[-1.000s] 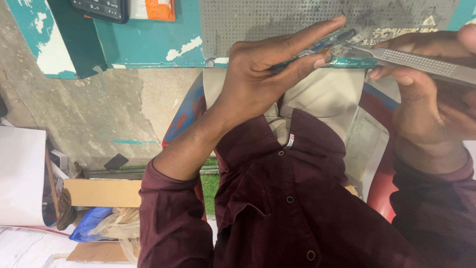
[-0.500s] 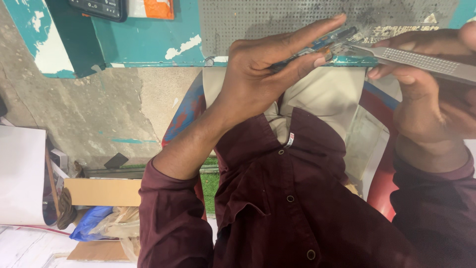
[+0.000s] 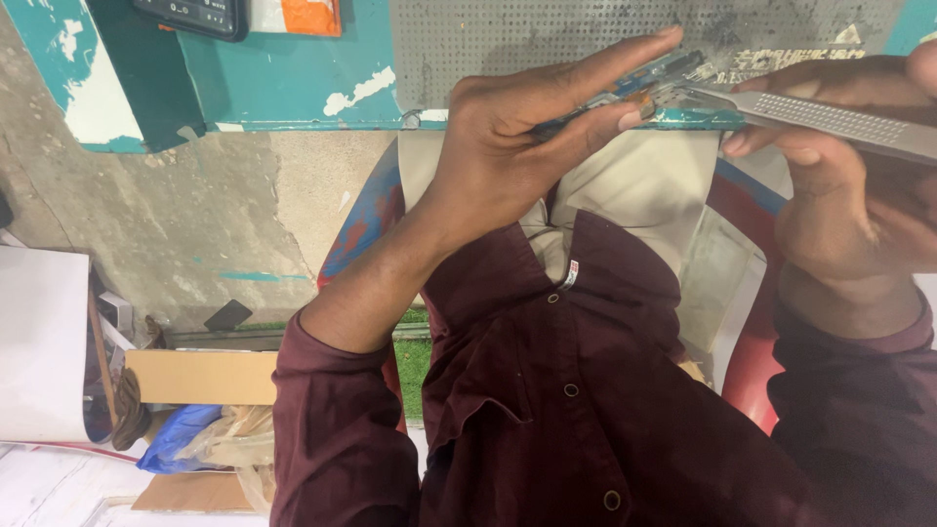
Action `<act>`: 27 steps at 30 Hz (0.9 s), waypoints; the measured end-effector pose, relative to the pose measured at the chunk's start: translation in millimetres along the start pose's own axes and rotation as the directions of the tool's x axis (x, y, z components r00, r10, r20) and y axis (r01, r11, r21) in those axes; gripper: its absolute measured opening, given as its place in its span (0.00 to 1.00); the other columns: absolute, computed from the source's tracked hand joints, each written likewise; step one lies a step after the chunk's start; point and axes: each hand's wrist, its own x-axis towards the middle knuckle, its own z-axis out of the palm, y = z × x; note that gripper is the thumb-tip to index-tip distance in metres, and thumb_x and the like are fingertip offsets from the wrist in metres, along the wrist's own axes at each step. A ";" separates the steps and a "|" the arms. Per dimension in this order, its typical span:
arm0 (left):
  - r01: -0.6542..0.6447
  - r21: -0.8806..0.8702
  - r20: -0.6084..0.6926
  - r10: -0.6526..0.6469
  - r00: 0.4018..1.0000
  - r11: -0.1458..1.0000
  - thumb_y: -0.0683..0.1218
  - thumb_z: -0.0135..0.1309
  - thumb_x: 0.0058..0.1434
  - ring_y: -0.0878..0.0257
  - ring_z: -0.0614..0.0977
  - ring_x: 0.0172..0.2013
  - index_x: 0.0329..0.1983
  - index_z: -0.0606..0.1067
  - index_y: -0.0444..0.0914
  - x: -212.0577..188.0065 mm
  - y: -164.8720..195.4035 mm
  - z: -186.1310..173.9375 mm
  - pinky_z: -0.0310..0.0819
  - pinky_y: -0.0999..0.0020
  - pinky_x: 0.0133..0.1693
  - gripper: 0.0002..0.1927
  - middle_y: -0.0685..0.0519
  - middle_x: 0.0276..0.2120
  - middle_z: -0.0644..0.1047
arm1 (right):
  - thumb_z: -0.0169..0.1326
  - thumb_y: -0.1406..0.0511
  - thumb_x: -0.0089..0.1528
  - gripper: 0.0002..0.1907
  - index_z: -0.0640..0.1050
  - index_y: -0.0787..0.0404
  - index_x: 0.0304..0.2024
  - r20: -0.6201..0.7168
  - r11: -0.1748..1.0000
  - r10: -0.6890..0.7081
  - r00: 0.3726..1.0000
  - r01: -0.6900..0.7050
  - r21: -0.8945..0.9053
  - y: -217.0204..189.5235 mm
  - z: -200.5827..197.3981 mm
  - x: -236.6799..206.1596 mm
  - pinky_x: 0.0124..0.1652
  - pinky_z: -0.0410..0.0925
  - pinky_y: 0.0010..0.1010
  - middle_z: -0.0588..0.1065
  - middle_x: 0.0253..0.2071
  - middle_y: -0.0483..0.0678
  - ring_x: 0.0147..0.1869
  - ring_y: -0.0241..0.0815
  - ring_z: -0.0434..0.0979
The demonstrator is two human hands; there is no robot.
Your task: The person uses tweezers to manipulate small components on a blue circuit board, adjusting and repositioning parts while holding the board steady. The person briefly touches their face before resuming work on the board.
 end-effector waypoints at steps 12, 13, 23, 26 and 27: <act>0.014 0.009 0.006 -0.014 1.000 1.000 0.40 0.60 0.77 0.71 0.87 0.52 0.65 0.71 0.43 0.7 4.8 -0.8 0.86 0.78 0.58 0.17 0.56 0.57 0.80 | 0.47 0.59 0.84 0.16 0.75 0.66 0.49 0.017 0.999 0.048 0.999 -0.048 0.011 14.4 -4.5 -11.2 0.56 0.72 0.31 0.77 0.41 0.53 0.51 0.46 0.77; 0.022 0.017 0.004 -0.022 1.000 1.000 0.40 0.60 0.77 0.71 0.87 0.51 0.65 0.71 0.43 0.8 5.5 -0.6 0.86 0.78 0.58 0.18 0.56 0.57 0.81 | 0.46 0.59 0.84 0.16 0.75 0.65 0.49 0.025 0.999 0.051 0.998 -0.051 0.009 15.7 -4.4 -10.6 0.55 0.72 0.31 0.77 0.41 0.53 0.51 0.46 0.77; 0.070 0.245 -0.009 -0.070 0.998 0.967 0.45 0.64 0.73 0.72 0.74 0.24 0.64 0.76 0.47 -1.5 6.7 0.0 0.70 0.69 0.31 0.18 0.58 0.27 0.80 | 0.39 0.65 0.76 0.13 0.73 0.66 0.53 0.147 0.975 0.140 0.979 -0.162 0.150 23.0 -10.9 -11.1 0.54 0.72 0.36 0.74 0.54 0.55 0.52 0.47 0.76; 0.015 0.200 -0.014 -0.012 1.000 0.980 0.46 0.62 0.74 0.75 0.73 0.24 0.63 0.75 0.48 -1.5 10.2 -1.0 0.68 0.70 0.29 0.16 0.60 0.27 0.80 | 0.41 0.66 0.74 0.13 0.73 0.66 0.55 0.137 0.925 0.150 0.979 -0.188 0.330 17.3 -11.9 -5.9 0.52 0.73 0.34 0.72 0.55 0.54 0.54 0.46 0.76; 0.026 0.195 -0.009 -0.025 1.000 0.980 0.46 0.62 0.74 0.75 0.74 0.23 0.63 0.76 0.47 -1.1 12.7 -2.0 0.68 0.71 0.28 0.16 0.60 0.27 0.81 | 0.40 0.70 0.73 0.12 0.72 0.68 0.54 0.185 0.959 0.122 0.975 -0.163 0.231 12.6 -12.5 -1.8 0.52 0.72 0.36 0.71 0.54 0.57 0.53 0.47 0.75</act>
